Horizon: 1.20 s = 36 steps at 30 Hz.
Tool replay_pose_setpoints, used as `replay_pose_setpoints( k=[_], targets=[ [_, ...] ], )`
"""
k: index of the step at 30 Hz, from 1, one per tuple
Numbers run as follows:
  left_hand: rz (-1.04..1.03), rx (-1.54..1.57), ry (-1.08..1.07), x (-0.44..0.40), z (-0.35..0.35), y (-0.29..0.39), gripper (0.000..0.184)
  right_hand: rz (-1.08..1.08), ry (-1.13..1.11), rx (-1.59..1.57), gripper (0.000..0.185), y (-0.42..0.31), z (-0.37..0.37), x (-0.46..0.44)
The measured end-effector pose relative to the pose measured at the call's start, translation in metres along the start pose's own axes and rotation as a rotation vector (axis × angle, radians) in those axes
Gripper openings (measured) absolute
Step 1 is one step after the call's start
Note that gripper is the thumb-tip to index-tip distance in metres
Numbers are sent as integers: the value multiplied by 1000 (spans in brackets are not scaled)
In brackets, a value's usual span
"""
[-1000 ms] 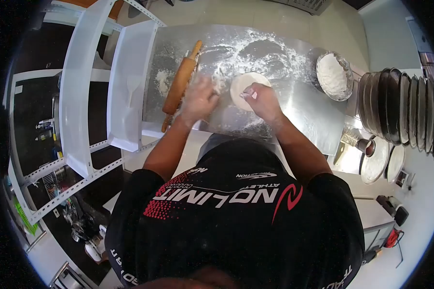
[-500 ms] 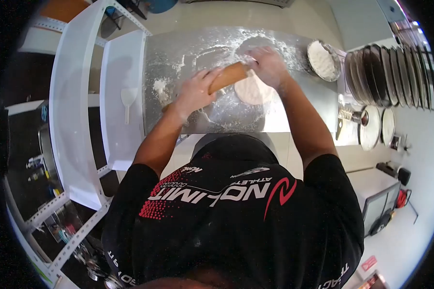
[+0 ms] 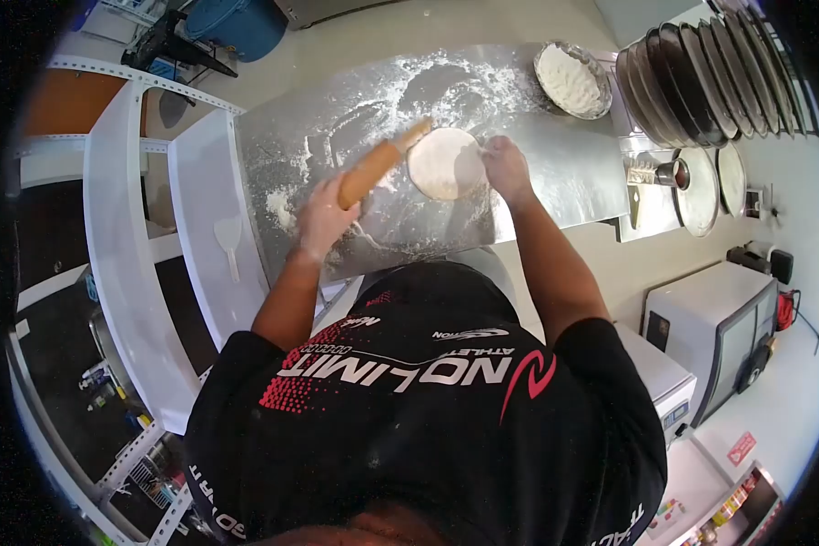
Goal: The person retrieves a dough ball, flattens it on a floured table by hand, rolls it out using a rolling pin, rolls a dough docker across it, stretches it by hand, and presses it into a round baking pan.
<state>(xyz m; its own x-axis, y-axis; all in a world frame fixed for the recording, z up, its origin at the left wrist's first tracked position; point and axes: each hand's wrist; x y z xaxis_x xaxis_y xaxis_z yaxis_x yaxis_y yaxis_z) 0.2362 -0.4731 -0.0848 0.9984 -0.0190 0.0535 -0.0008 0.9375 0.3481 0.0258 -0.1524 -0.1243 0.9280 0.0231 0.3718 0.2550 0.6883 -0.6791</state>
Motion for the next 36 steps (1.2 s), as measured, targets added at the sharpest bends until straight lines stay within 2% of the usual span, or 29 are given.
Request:
replay_pose_setpoints(
  k=[2,3,7,8,12,13,17,18,22,28,33,36],
  targets=[
    [242,-23,144,13,-10,-16,60,-3,-146,5,29,10,-24,-22],
    [247,-29,142,15,-8,-18,60,-1,-153,1,29,2,-25,-22],
    [30,-174,419,7,1,-26,49,-193,-509,169,31,-43,-9,-21],
    [35,-170,421,4,3,-24,49,-192,-510,175,31,-47,-9,-17],
    [-193,166,732,-13,8,-6,36,-78,-516,-175,19,-62,-6,2],
    [-191,174,739,-15,5,1,36,-77,-512,-165,19,-68,-2,7],
    [-143,606,620,-29,-3,24,28,74,-400,-50,17,-101,14,22],
    [-144,608,623,-29,-3,25,28,75,-398,-47,17,-107,18,26],
    [-52,813,447,-43,7,30,28,279,-306,260,18,-138,51,38],
    [31,858,271,-50,11,23,29,255,-245,255,19,-154,61,62],
    [44,1039,200,-59,-11,28,40,327,-260,293,16,-143,54,72],
    [282,1670,259,-68,-41,32,49,202,-346,-88,15,-142,51,73]
  ],
)
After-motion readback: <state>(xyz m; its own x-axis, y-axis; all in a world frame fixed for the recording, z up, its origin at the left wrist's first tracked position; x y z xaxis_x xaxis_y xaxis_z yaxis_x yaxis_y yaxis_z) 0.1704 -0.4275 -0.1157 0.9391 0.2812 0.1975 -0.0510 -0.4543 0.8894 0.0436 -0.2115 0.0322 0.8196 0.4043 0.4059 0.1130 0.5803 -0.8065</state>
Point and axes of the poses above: each hand's wrist, its own x-axis away from the middle knuckle, its own z-axis out of the back of the hand, y = z × x, and after that the axes turned 15 degrees about -z, right-handed
